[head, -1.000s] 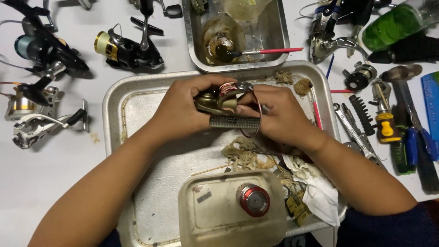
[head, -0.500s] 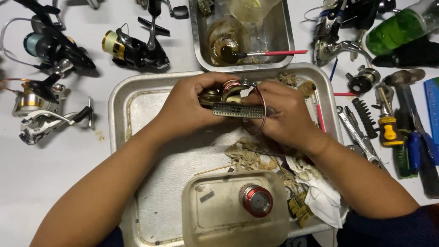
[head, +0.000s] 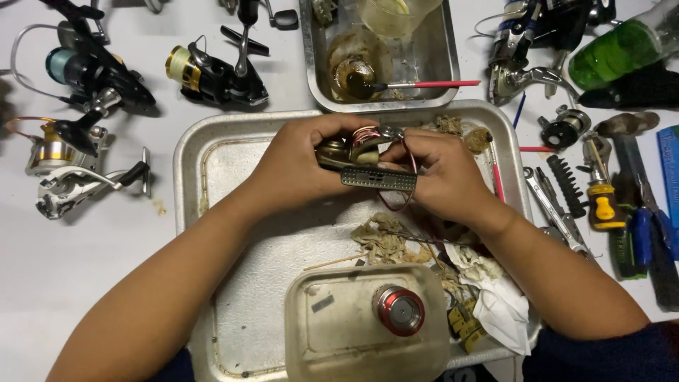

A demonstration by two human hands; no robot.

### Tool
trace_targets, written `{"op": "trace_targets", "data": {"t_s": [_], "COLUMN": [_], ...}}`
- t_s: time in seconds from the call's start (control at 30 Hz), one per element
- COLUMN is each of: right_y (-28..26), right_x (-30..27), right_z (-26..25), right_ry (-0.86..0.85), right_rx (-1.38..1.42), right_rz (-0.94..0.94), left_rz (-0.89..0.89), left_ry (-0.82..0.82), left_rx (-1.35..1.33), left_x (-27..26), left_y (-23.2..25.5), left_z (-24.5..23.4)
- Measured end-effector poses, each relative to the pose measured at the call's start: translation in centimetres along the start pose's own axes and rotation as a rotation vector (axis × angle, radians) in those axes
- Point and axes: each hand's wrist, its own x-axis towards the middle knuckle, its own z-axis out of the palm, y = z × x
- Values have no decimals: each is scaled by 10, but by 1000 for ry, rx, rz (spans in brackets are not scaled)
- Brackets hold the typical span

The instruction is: Disassembling, cleaning, and reassembling fishing reel components on a metal tray using various tools.

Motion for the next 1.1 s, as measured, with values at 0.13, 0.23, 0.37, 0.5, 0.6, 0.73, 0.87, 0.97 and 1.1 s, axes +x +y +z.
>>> {"op": "trace_targets", "data": {"t_s": [0.13, 0.23, 0.37, 0.5, 0.6, 0.73, 0.87, 0.97, 1.1], "right_y": [1, -4, 2, 6, -11, -3, 6, 9, -2], "right_x": [-1, 0, -2, -3, 3, 1, -3, -5, 0], "right_z": [2, 1, 2, 0, -3, -2, -1, 0, 2], "right_ry": [-32, -12, 1, -29, -54, -44, -10, 17, 43], "right_rx": [93, 46, 139, 179, 74, 55, 27, 18, -107], "right_rz": [66, 28, 89, 154, 63, 51, 53, 39, -135], "left_rz": [-4, -13, -13, -15, -27, -41, -47, -62, -76], "left_ry": [-4, -3, -4, -3, 7, 5, -6, -1, 14], "left_rx": [-20, -34, -43, -65, -57, -48, -23, 12, 31], "left_x": [0, 1, 1, 2, 0, -1, 1, 1, 2], "left_y": [1, 0, 0, -2, 0, -3, 1, 1, 0], "left_z": [0, 1, 1, 1, 1, -1, -1, -1, -1]}}
